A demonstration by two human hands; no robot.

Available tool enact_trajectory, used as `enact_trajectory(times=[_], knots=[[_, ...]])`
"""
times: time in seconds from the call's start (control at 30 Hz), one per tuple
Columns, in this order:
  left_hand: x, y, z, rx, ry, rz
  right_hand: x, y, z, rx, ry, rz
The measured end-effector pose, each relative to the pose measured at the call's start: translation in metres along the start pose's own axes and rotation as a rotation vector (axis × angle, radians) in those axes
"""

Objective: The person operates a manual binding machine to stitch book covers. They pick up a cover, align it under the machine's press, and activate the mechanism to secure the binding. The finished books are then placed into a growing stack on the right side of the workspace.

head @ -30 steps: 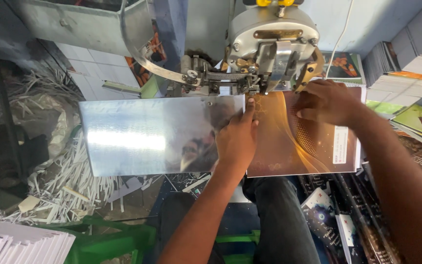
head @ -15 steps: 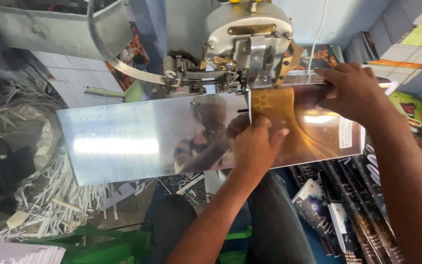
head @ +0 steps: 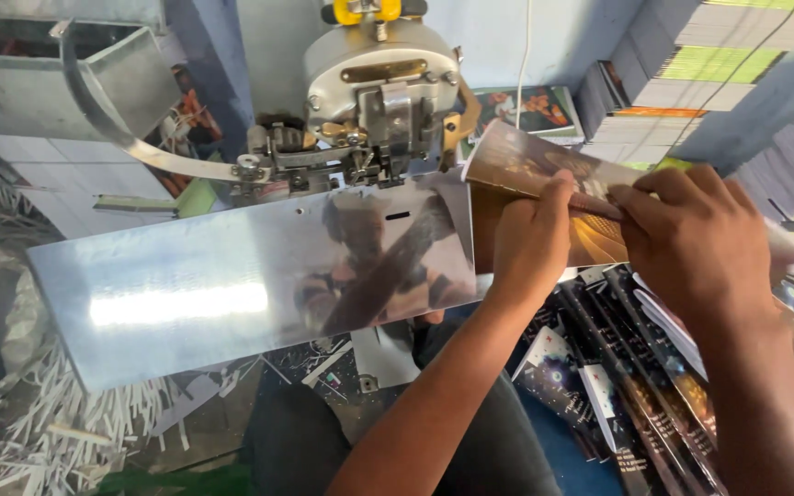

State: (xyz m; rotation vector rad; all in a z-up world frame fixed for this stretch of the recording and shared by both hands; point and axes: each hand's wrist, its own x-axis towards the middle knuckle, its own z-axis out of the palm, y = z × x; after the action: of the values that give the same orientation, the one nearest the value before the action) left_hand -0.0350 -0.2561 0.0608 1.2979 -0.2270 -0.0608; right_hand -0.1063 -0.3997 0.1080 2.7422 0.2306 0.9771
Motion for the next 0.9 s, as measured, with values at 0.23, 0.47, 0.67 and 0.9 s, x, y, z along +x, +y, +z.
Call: enact_trajectory(times=[0.23,0.47,0.67,0.9], knots=[[-0.014,0.000,0.021,-0.064,-0.100,0.106,-0.051,-0.009,-0.034,0.366,-0.099,0.308],[-0.003,-0.012,0.009,-0.257,-0.209,0.151,-0.123,0.002,0.008,1.118,-0.091,1.173],[0.014,-0.044,-0.002,-0.497,-0.246,0.012,-0.165,-0.017,0.062,2.269,0.001,1.178],[0.026,-0.071,-0.026,-0.525,-0.206,-0.082,-0.191,-0.021,0.108,2.391,0.130,1.340]])
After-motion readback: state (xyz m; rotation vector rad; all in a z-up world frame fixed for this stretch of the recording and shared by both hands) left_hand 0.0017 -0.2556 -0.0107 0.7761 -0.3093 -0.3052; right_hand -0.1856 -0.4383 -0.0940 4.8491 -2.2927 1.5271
